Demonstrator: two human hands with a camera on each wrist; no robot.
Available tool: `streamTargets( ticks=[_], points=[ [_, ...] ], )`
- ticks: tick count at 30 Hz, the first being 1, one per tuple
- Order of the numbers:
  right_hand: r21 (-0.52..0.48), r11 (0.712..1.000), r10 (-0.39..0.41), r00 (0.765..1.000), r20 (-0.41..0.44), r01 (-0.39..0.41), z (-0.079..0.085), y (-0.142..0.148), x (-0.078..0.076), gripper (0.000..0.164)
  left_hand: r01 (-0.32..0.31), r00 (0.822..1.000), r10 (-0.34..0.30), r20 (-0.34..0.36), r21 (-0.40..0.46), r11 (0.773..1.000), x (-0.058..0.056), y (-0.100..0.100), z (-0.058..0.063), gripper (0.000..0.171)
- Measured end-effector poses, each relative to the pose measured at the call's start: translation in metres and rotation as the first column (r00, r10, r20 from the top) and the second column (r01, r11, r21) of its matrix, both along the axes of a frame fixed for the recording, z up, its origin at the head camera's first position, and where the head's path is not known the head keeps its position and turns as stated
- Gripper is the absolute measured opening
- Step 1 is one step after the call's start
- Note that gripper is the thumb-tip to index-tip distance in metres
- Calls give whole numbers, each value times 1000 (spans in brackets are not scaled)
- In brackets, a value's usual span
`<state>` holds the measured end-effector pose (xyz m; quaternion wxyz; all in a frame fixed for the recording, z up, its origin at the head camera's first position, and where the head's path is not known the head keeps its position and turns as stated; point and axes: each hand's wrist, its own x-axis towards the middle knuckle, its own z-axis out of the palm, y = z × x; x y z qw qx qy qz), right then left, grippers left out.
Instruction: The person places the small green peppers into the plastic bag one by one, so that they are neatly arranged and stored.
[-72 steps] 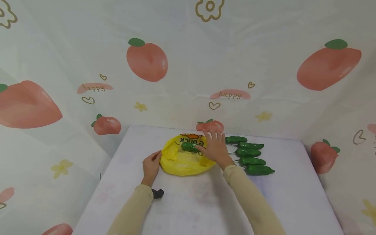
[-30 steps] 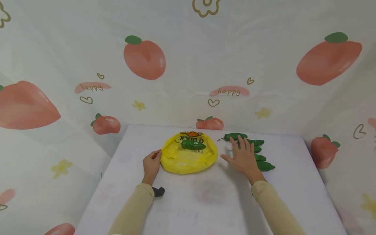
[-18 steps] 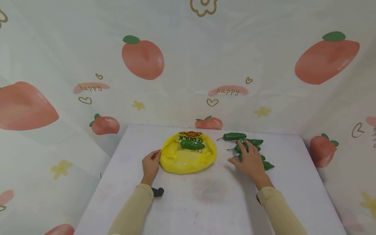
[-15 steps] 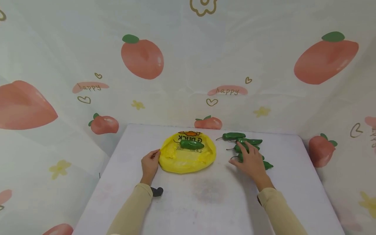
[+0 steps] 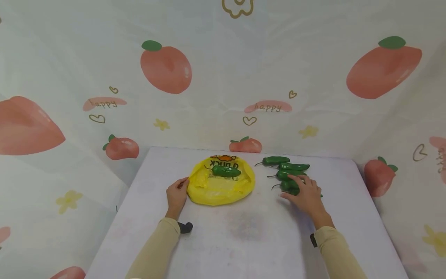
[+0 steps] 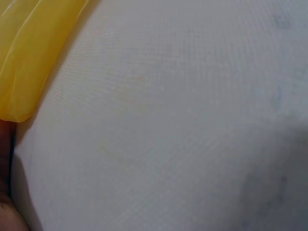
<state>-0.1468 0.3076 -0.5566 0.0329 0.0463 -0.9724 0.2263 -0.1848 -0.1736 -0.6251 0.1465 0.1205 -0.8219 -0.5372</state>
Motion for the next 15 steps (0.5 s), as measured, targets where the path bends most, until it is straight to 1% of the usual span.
streamTargets(
  ticks=[3, 7, 12, 15],
  points=[
    [-27, 1000, -15, 1000, 24, 16, 0, 2, 0, 80, -13, 1000, 13, 3, -1, 1000, 1, -2, 0, 20],
    [-42, 998, -49, 997, 54, 51, -1, 7, 5, 79, -20, 1000, 20, 9, -6, 1000, 1, -1, 0, 19],
    [-45, 995, -86, 994, 61, 89, -5, 16, 12, 78, -19, 1000, 19, 1, -19, 1000, -1, 1, 1, 19],
    [-60, 994, -90, 994, 64, 94, -7, 21, 14, 75, -23, 1000, 23, 0, -16, 1000, -2, 1, 0, 18]
  ],
)
